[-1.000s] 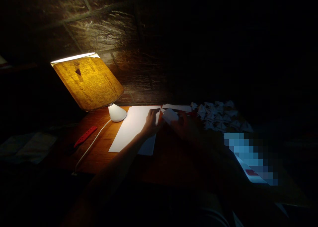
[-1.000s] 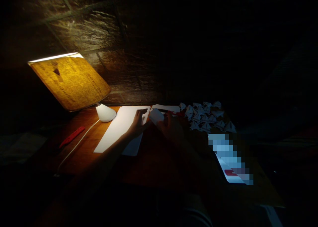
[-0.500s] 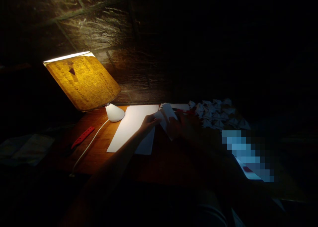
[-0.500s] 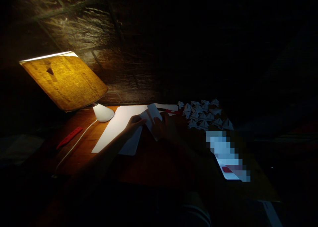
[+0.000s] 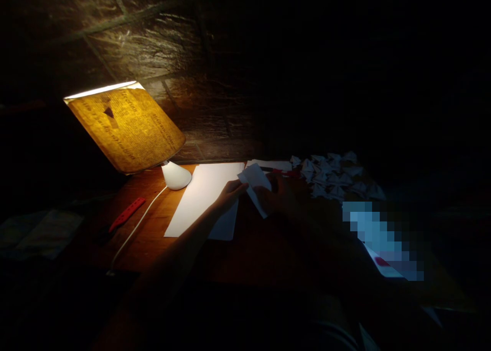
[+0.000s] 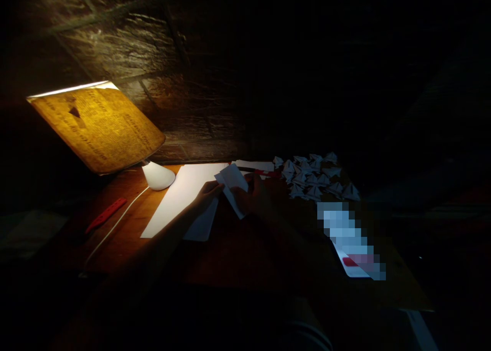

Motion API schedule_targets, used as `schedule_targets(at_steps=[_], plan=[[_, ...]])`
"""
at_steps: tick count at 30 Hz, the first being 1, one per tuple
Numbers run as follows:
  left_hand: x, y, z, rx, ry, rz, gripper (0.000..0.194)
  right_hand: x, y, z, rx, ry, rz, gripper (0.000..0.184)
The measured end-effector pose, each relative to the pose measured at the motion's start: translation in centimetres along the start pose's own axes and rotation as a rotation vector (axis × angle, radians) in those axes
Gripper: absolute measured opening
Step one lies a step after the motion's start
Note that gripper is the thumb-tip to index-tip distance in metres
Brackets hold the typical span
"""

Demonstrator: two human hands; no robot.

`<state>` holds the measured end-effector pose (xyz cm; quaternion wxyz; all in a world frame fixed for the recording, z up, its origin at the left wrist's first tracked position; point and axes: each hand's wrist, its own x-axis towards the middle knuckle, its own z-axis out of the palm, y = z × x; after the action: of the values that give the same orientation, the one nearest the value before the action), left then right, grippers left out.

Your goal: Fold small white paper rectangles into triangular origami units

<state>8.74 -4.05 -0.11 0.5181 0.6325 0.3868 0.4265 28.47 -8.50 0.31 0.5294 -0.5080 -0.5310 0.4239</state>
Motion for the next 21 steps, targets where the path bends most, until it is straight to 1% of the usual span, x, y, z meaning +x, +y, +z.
schedule_targets(at_steps=[2, 5, 9, 12, 13, 15, 18, 21], plan=[[-0.1, 0.1, 0.0, 0.044, -0.033, 0.018, 0.058, 0.0, 0.2, 0.0, -0.005, -0.002, -0.029, 0.051], [0.0, 0.2, 0.0, 0.096, -0.048, 0.025, 0.058, 0.1, 0.4, 0.0, 0.004, -0.048, -0.046, 0.051], [0.0, -0.2, -0.2, 0.107, -0.07, 0.029, 0.056, 0.1, 0.5, -0.2, -0.004, -0.059, -0.049, 0.06], [-0.1, -0.4, -0.2, 0.122, -0.102, 0.016, 0.051, 0.1, 0.4, -0.3, -0.013, -0.08, -0.062, 0.065], [-0.1, -0.5, -0.2, 0.131, -0.111, 0.008, 0.05, 0.0, 0.3, -0.3, -0.014, -0.092, -0.057, 0.063], [-0.1, -0.4, -0.2, 0.13, -0.119, -0.007, 0.05, -0.1, 0.0, -0.4, -0.026, -0.114, -0.028, 0.051], [0.1, -0.2, -0.1, 0.076, -0.088, -0.012, 0.053, -0.1, -0.5, -0.7, -0.073, -0.125, 0.011, 0.033], [0.2, -0.1, -0.1, 0.019, -0.056, -0.011, 0.053, 0.2, -0.7, -1.1, -0.108, -0.111, -0.009, 0.026]])
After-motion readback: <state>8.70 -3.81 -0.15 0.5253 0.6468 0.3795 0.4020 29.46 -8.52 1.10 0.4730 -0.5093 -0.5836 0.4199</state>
